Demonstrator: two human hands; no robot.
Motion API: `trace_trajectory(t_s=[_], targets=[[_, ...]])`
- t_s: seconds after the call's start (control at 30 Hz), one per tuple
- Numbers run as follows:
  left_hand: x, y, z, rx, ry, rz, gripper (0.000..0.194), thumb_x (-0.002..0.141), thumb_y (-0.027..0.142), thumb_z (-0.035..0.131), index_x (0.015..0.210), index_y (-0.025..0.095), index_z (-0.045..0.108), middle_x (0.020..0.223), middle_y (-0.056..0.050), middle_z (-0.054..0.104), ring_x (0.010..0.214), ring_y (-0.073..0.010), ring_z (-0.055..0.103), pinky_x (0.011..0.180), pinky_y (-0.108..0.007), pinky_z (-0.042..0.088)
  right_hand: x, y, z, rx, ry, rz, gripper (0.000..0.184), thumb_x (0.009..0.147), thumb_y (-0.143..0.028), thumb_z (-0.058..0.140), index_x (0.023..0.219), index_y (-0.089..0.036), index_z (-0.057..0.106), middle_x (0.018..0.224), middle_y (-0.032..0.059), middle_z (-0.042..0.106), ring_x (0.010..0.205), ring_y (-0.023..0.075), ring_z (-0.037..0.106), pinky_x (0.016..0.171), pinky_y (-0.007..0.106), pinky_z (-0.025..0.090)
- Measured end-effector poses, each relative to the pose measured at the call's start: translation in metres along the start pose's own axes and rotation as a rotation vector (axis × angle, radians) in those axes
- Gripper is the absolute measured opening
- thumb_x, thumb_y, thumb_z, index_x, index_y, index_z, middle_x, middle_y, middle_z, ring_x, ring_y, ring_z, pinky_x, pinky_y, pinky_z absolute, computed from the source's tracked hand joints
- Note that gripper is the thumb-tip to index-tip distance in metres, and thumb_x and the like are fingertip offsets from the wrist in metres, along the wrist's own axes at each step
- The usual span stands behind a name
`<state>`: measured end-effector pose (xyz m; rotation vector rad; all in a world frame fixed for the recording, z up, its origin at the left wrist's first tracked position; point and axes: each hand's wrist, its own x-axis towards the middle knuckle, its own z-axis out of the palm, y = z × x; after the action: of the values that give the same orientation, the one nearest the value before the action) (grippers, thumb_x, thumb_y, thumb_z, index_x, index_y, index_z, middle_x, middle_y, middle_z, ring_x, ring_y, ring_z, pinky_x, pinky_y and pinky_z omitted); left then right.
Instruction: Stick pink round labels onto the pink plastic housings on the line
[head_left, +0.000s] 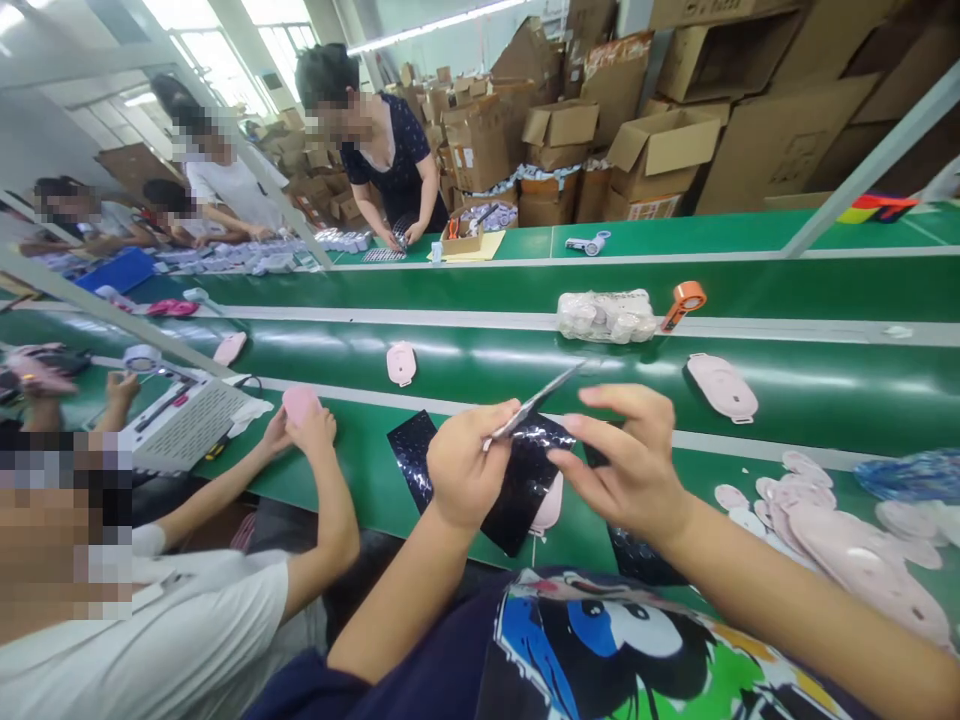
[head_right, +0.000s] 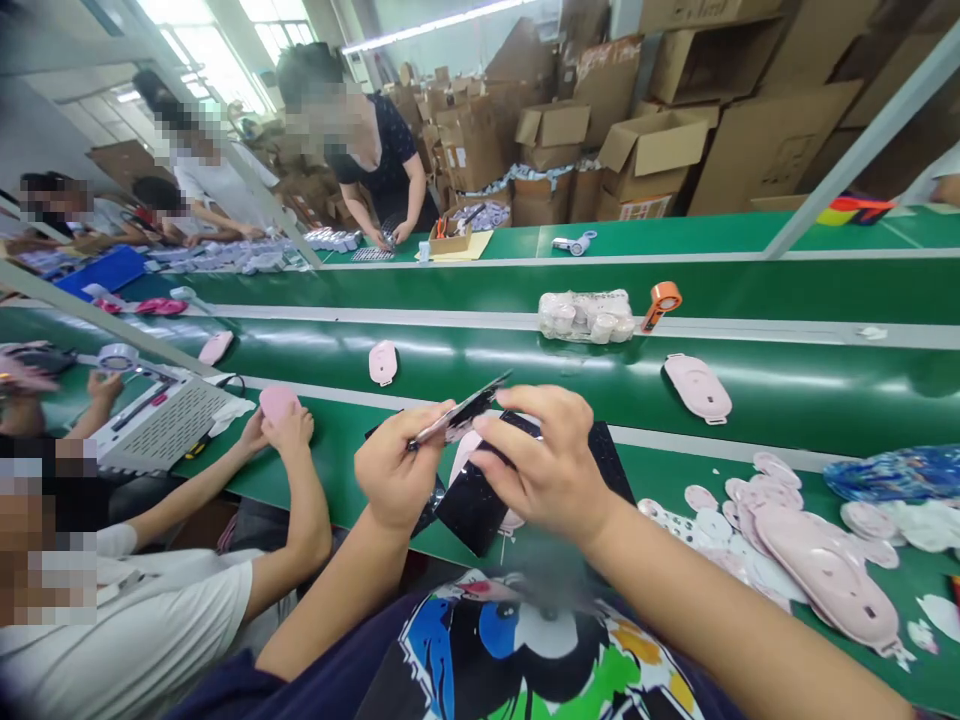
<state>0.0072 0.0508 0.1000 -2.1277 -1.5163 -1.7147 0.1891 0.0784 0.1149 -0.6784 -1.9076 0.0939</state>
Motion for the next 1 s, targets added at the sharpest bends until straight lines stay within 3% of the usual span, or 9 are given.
trace_trajectory(t_s=[0.07,0.13,0.2,0.4,0.5,0.6,0.73,0.87,1.0], targets=[[0.005,-0.002,-0.007,-0.02,0.025,0.212,0.034,0.078,0.002,0.06,0.106,0.023,0.063,0.106,-0.005,0.073,0.098,-0.0188,0.069,0.082,-0.034,0.056,-0.001,-0.009,-0.009,0.231,-0.088,0.242,0.01,0.085,-0.03,0.06,0.092,-0.023,0.058,0.088,0.0039,0.059,0.083,0.0189,0.055,0.075,0.037,0.045],[0.01,-0.003,-0.01,-0.027,0.002,0.381,0.038,0.077,0.0,0.058,0.109,0.022,0.061,0.109,-0.007,0.072,0.104,-0.022,0.067,0.084,-0.039,0.056,0.001,-0.017,-0.015,0.596,-0.299,0.557,0.022,0.091,-0.039,0.048,0.083,-0.021,0.058,0.077,0.003,0.059,0.072,0.0163,0.055,0.066,0.032,0.046],[0.013,-0.002,-0.012,-0.015,-0.041,0.5,0.035,0.078,0.002,0.056,0.108,0.02,0.062,0.107,-0.009,0.072,0.106,-0.0234,0.066,0.086,-0.04,0.056,0.005,-0.023,-0.017,0.877,-0.397,0.798,0.031,0.089,-0.046,0.046,0.08,-0.02,0.057,0.074,0.0036,0.061,0.068,0.0161,0.056,0.064,0.032,0.047],[0.013,-0.001,-0.003,-0.051,-0.108,0.56,0.032,0.079,0.005,0.058,0.105,0.023,0.064,0.106,-0.005,0.073,0.104,-0.0222,0.067,0.088,-0.039,0.056,0.018,-0.034,-0.017,0.959,-0.289,1.175,0.013,0.069,-0.028,0.063,0.075,-0.018,0.058,0.067,-0.0002,0.06,0.055,0.0119,0.054,0.056,0.028,0.046],[0.008,0.0,0.005,-0.174,-0.139,0.45,0.042,0.077,-0.001,0.054,0.112,0.021,0.061,0.111,-0.009,0.071,0.108,-0.0219,0.065,0.088,-0.037,0.056,0.018,-0.034,-0.014,0.881,-0.214,1.215,0.009,0.067,-0.025,0.059,0.074,-0.018,0.057,0.064,-0.0016,0.059,0.053,0.0103,0.052,0.054,0.026,0.044],[0.002,0.004,0.009,-0.285,-0.224,0.223,0.047,0.075,0.0,0.051,0.117,0.021,0.058,0.119,-0.01,0.067,0.113,-0.0213,0.062,0.093,-0.039,0.053,0.017,-0.03,-0.011,0.813,-0.183,1.206,0.012,0.069,-0.028,0.057,0.075,-0.018,0.055,0.061,-0.0028,0.056,0.051,0.0097,0.048,0.054,0.026,0.043],[0.0,0.005,0.003,-0.526,-0.396,-0.133,0.032,0.08,0.017,0.055,0.111,0.019,0.063,0.12,-0.012,0.064,0.112,-0.0247,0.061,0.095,-0.043,0.052,0.017,-0.028,-0.009,0.623,-0.314,1.098,0.015,0.075,-0.033,0.054,0.076,-0.018,0.055,0.056,-0.0038,0.051,0.053,0.0118,0.048,0.054,0.027,0.041],[0.007,0.004,-0.001,-0.647,-0.483,-0.513,0.021,0.08,0.024,0.062,0.1,0.017,0.067,0.109,-0.012,0.065,0.097,-0.0206,0.066,0.082,-0.032,0.058,0.016,-0.031,-0.006,0.363,-0.453,0.905,0.014,0.079,-0.027,0.049,0.069,-0.019,0.054,0.065,0.0003,0.058,0.059,0.0134,0.051,0.054,0.027,0.04],[0.013,0.005,-0.005,-0.604,-0.58,-0.561,0.019,0.079,0.019,0.06,0.095,0.018,0.071,0.098,-0.007,0.071,0.086,-0.0173,0.069,0.078,-0.027,0.058,0.011,-0.033,-0.003,0.184,-0.521,0.729,0.015,0.081,-0.022,0.047,0.069,-0.019,0.054,0.066,0.0003,0.059,0.06,0.0136,0.051,0.055,0.026,0.038]])
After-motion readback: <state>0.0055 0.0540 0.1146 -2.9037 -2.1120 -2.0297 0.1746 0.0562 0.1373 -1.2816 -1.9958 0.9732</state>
